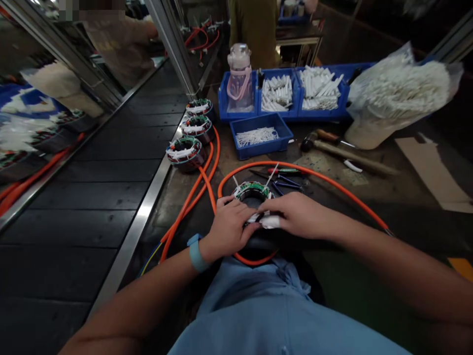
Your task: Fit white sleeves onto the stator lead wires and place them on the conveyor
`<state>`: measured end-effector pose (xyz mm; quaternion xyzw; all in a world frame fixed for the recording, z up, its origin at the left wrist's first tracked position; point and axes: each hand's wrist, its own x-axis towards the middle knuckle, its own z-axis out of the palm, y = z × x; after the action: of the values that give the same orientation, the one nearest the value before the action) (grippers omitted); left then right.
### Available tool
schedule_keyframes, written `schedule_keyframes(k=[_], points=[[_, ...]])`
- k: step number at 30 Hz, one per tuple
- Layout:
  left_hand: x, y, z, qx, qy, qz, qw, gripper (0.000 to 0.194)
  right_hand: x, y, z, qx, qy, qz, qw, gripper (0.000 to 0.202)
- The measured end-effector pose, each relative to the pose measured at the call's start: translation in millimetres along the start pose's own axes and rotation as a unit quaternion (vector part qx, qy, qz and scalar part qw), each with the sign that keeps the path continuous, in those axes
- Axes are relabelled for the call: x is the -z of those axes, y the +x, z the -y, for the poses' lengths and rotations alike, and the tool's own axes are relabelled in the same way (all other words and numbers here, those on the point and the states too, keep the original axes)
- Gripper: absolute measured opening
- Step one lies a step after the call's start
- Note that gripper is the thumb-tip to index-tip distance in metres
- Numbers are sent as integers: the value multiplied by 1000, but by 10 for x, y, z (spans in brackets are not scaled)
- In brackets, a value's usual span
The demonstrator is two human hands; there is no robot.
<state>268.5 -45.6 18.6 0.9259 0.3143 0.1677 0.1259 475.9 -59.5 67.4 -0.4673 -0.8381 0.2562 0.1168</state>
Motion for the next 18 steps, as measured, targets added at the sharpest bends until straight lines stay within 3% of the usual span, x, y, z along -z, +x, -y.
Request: schedule_keyframes(k=[2,4,6,8,11,18], points=[[-32,-10,-12,0,9,-25,1000,26,129,-9,-372,-22,96,-107,989,19],[-73,-14,-22,-7,29,-55,998,28,287,65,-880,-135,89,-294,942,19],[-114,-12,-27,-15,43,-85,995,30,443,203,-1411,-236,33,-391,889,21],[-143,-3,-25,-20,43,-104,993,31,592,376,-1856,-296,-33,-408,863,29],[-157,17,-13,-21,28,-114,993,31,830,668,-2279,-332,-100,-412,843,38],[-139,57,-29,-8,10,-159,987,26,1384,1283,-2689,-445,-130,-438,770,42]])
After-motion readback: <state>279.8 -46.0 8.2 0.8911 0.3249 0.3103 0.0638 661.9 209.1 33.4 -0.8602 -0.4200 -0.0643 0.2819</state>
